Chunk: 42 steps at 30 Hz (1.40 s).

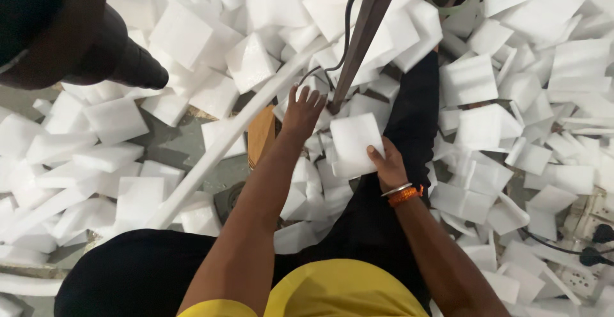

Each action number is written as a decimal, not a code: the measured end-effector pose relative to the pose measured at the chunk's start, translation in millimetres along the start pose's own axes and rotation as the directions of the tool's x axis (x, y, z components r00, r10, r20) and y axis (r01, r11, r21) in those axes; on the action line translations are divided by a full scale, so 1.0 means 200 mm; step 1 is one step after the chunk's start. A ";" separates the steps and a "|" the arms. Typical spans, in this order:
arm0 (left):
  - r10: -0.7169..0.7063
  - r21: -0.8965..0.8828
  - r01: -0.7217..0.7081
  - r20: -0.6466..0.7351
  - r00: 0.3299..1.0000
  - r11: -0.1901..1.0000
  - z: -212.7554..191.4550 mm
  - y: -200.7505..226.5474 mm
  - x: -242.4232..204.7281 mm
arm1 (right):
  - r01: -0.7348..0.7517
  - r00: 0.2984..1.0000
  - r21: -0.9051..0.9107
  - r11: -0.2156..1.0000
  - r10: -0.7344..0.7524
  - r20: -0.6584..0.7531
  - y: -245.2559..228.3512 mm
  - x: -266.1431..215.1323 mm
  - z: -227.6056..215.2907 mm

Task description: The person sits on the floor surrounded by white foam pieces and repeatedly picks up individual pieces, holding them under a heat gun to warm them. The person then places the heated pieces back onto the pile and repeats the process with new pieces.

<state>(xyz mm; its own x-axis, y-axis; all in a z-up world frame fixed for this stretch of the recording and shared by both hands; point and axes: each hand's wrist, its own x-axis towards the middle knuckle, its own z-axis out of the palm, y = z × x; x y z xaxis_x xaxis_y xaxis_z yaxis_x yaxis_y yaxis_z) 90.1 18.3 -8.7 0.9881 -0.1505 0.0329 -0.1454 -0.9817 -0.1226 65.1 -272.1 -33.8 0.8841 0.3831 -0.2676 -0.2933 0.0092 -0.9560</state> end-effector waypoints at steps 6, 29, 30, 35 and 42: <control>-0.271 -0.210 0.331 0.268 0.925 0.920 -0.15 -0.03 -0.29 | -0.007 1.000 0.106 0.994 0.004 0.021 -0.09 -0.04 0.09; -0.483 -0.979 -0.197 -0.199 0.853 0.057 -1.16 -0.17 -1.02 | 0.487 0.812 0.207 0.849 -0.527 0.252 -1.08 -0.41 0.93; -0.451 -0.980 -0.198 -0.171 0.876 -0.013 -1.16 -0.17 -1.02 | 0.478 0.819 0.197 0.856 -0.515 0.254 -1.08 -0.41 0.93; -0.413 -0.988 -0.048 0.017 0.910 -0.146 -1.15 -0.17 -1.00 | 0.478 0.838 0.097 0.873 -0.486 0.247 -1.09 -0.36 0.94; -0.473 -0.942 -0.098 0.071 0.878 -0.322 -1.08 -0.17 -0.96 | 0.488 0.831 0.117 0.865 -0.502 0.240 -1.07 -0.37 0.96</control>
<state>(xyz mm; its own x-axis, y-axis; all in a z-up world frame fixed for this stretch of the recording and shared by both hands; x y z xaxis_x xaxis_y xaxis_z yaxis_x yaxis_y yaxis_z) -106.0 55.9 203.8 0.9400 0.3406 0.0166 -0.0974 0.2216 0.9703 -8.2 -125.3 214.2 0.7945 0.5356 0.2861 0.1353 0.3032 -0.9433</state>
